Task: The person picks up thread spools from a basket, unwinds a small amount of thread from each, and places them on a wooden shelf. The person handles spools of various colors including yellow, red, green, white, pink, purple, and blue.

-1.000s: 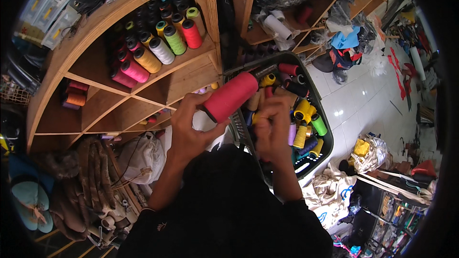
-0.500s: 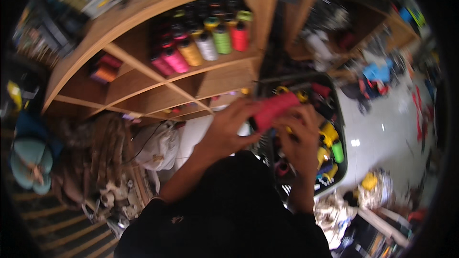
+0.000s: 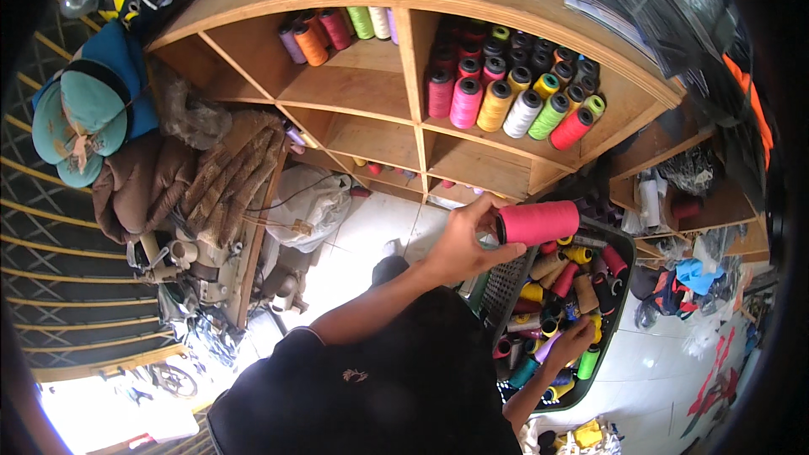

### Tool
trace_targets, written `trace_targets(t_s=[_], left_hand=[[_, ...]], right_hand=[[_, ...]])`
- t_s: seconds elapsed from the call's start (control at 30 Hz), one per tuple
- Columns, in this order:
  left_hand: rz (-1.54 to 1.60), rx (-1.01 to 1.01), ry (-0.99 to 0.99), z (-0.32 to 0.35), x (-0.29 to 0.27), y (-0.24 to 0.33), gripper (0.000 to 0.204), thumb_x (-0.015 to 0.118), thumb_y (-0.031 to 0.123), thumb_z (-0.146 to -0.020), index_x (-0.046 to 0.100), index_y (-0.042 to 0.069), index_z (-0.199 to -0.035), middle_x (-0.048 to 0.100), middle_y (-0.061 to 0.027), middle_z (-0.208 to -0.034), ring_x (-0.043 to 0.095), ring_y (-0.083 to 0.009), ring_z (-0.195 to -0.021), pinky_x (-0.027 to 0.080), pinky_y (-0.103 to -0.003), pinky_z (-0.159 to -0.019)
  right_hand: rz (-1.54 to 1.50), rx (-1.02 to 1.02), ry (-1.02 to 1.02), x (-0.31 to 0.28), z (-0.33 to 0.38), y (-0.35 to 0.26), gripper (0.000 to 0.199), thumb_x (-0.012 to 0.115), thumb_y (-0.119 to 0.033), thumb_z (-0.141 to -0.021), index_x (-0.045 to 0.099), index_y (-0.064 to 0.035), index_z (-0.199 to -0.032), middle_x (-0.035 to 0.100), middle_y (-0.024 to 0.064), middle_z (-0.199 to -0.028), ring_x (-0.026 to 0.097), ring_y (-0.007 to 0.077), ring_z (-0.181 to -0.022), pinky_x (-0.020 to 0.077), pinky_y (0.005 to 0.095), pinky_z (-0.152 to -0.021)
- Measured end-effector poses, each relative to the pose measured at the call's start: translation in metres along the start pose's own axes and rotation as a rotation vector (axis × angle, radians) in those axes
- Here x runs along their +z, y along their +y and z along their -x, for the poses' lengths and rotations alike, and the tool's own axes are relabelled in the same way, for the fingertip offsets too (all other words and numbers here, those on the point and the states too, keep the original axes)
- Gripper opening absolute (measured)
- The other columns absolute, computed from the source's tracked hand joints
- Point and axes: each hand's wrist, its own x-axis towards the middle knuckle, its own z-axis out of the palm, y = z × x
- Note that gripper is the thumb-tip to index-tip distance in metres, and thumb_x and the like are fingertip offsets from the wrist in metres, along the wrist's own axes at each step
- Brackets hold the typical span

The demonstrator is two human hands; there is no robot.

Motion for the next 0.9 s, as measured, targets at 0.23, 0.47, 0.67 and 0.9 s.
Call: trace_targets(t_s=[0.23,0.47,0.67,0.9], left_hand=[[0.642,-0.18,-0.059,0.002,-0.012,-0.015,0.034,0.065,0.003,-0.087,0.044,0.002,-0.114,0.056,-0.0085,-0.113,0.058,-0.0151,-0.104,0.051,-0.029,-0.083],[0.458,-0.106,-0.089,0.022,-0.001,-0.024,0.046,0.069,0.01,-0.086,0.036,0.005,-0.118,0.055,-0.0127,-0.114,0.058,-0.018,-0.105,0.051,-0.034,-0.085],[-0.192,0.103,-0.018,0.033,-0.032,-0.017,0.059,0.079,0.024,-0.077,0.041,0.0,-0.116,0.054,-0.0197,-0.11,0.06,-0.0282,-0.105,0.049,-0.036,-0.089],[-0.105,-0.036,-0.006,0.037,-0.071,-0.004,0.056,0.083,0.024,-0.072,0.048,-0.001,-0.109,0.06,-0.0171,-0.104,0.063,-0.0245,-0.101,0.051,-0.035,-0.087]], right_hand=[[0.072,0.081,-0.102,0.005,-0.008,0.016,0.051,0.073,-0.02,-0.082,0.053,-0.0046,-0.126,0.058,0.0166,-0.108,0.054,0.0289,-0.104,0.0428,0.0401,-0.09],[-1.449,-0.003,-0.486,0.073,0.024,-0.162,0.057,0.057,-0.036,-0.094,0.034,-0.0056,-0.136,0.047,0.0179,-0.133,0.048,0.0299,-0.123,0.0393,0.0416,-0.104],[-1.456,0.345,-0.392,0.094,0.037,-0.249,0.048,0.067,-0.015,-0.086,0.039,-0.0038,-0.124,0.057,0.012,-0.107,0.058,0.0261,-0.102,0.045,0.0421,-0.099],[-1.532,0.281,-0.512,0.112,0.056,-0.28,0.039,0.064,-0.005,-0.082,0.045,-0.0055,-0.115,0.056,0.0083,-0.096,0.056,0.0205,-0.09,0.0466,0.0384,-0.089]])
